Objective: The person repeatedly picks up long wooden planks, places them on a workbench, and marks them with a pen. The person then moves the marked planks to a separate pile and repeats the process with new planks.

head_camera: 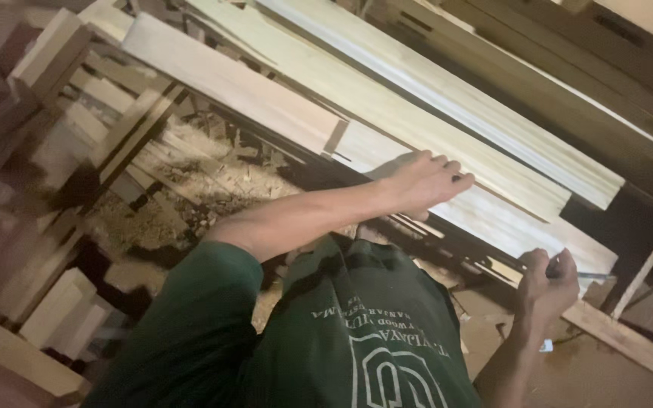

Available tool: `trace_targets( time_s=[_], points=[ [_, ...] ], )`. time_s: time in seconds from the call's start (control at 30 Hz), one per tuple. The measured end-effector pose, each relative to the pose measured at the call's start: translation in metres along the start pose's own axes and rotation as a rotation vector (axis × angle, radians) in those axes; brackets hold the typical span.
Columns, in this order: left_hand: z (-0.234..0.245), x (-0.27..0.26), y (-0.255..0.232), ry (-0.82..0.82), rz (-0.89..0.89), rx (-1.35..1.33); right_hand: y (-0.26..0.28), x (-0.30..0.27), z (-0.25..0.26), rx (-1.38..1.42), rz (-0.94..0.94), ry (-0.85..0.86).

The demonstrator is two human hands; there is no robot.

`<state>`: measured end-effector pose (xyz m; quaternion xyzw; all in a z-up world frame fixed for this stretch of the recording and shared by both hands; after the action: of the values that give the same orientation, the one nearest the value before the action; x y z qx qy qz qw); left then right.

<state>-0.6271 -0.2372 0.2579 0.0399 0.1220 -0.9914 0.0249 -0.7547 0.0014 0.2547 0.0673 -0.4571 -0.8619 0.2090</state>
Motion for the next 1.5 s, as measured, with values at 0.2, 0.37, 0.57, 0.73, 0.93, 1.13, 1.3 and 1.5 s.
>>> trace_targets(
  time_s=[0.2,0.37,0.57,0.73,0.93,1.13,1.3,1.5],
  points=[
    [-0.004,0.000,0.002,-0.037,0.000,-0.009,0.000,0.004,0.005,0.131,-0.032,0.060],
    [-0.010,0.003,0.006,-0.038,0.031,-0.041,0.062,0.039,0.009,0.187,0.299,0.142],
    [-0.008,0.002,0.006,-0.034,0.095,-0.012,0.148,0.076,-0.070,0.364,0.476,0.548],
    [-0.010,-0.004,0.009,-0.041,0.126,-0.029,0.214,0.080,-0.188,0.448,0.358,1.008],
    [-0.027,0.009,0.013,-0.090,0.169,0.034,0.283,0.040,-0.299,0.221,0.452,1.384],
    [-0.078,0.018,0.020,-0.085,0.109,-0.152,0.293,0.008,-0.362,-0.092,0.512,1.485],
    [-0.081,0.032,0.022,-0.066,0.139,-0.176,0.283,-0.011,-0.381,-0.295,0.595,1.583],
    [-0.046,0.018,0.014,0.171,0.097,-0.069,0.297,0.026,-0.377,-0.522,0.902,1.242]
  ],
)
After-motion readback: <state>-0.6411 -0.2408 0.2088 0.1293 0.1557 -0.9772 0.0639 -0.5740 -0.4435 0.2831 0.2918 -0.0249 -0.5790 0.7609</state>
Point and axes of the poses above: each hand's wrist, its own x-axis towards the middle knuckle, its own z-axis out of the back of the hand, y = z × x, the point moved 8 cm from there along x, towards the middle knuckle, and after that the axes turned 2 degrees about x, right-handed, at the moved point
